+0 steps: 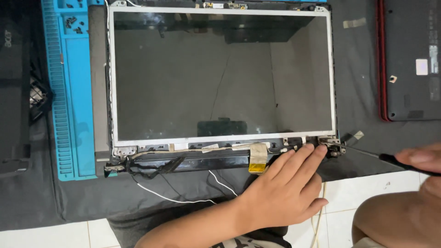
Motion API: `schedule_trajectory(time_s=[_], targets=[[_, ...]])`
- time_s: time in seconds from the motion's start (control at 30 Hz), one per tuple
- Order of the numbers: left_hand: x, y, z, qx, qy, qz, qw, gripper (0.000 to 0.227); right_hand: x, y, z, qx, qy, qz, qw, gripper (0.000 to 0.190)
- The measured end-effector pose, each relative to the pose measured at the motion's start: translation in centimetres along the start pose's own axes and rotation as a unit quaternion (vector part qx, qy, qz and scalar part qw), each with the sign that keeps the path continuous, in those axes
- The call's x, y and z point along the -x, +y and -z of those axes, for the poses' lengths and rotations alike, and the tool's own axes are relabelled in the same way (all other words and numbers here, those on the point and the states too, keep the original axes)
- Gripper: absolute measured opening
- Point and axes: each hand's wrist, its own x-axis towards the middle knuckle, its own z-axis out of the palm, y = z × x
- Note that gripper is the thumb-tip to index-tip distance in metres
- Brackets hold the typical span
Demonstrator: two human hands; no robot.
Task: The person assembles a monitor by attaching a metal bracket to the screen using a screwdriver. They then attach a black plastic bezel with control buttons to the front of the screen, aligning it and pressing it into place.
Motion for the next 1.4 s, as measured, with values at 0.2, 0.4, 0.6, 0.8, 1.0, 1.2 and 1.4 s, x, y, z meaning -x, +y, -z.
schedule_trajectory(time_s=[0.2, 0.4, 0.6, 0.8, 1.0, 1.2, 1.4], targets=[[-0.2, -0.1, 0.1, -0.019, -0.014, 0.003, 1.0, 0.035, 1.5, 3.6, -2.0, 0.061, 0.075, 0.075, 0.992, 0.032], [-0.6, 0.1, 0.2, -0.055, -0.033, 0.023, 0.998, 0.034, 2.0, 3.8, -3.6, 0.136, 0.16, 0.161, 0.964, 0.025], [-0.2, 0.2, -0.4, -0.091, -0.032, 0.028, 0.995, 0.03, -8.2, -19.7, -14.1, 0.338, 0.045, 0.137, 0.93, 0.05], [-0.6, 0.3, 0.0, -0.115, -0.044, 0.022, 0.992, 0.03, -10.0, -19.0, -13.6, 0.322, -0.023, 0.021, 0.946, 0.038], [-0.7, 0.4, -0.2, -0.128, -0.045, 0.022, 0.99, 0.036, -11.5, -18.4, -12.3, 0.312, -0.103, 0.041, 0.944, 0.036], [-0.6, 0.3, -0.5, -0.115, -0.035, 0.024, 0.992, 0.034, -11.2, -18.0, -12.0, 0.346, -0.109, 0.116, 0.925, 0.046], [-0.9, 0.4, -0.1, -0.122, 0.0, 0.024, 0.992, 0.025, -10.0, -18.4, -13.7, 0.346, -0.032, 0.118, 0.93, 0.043]])
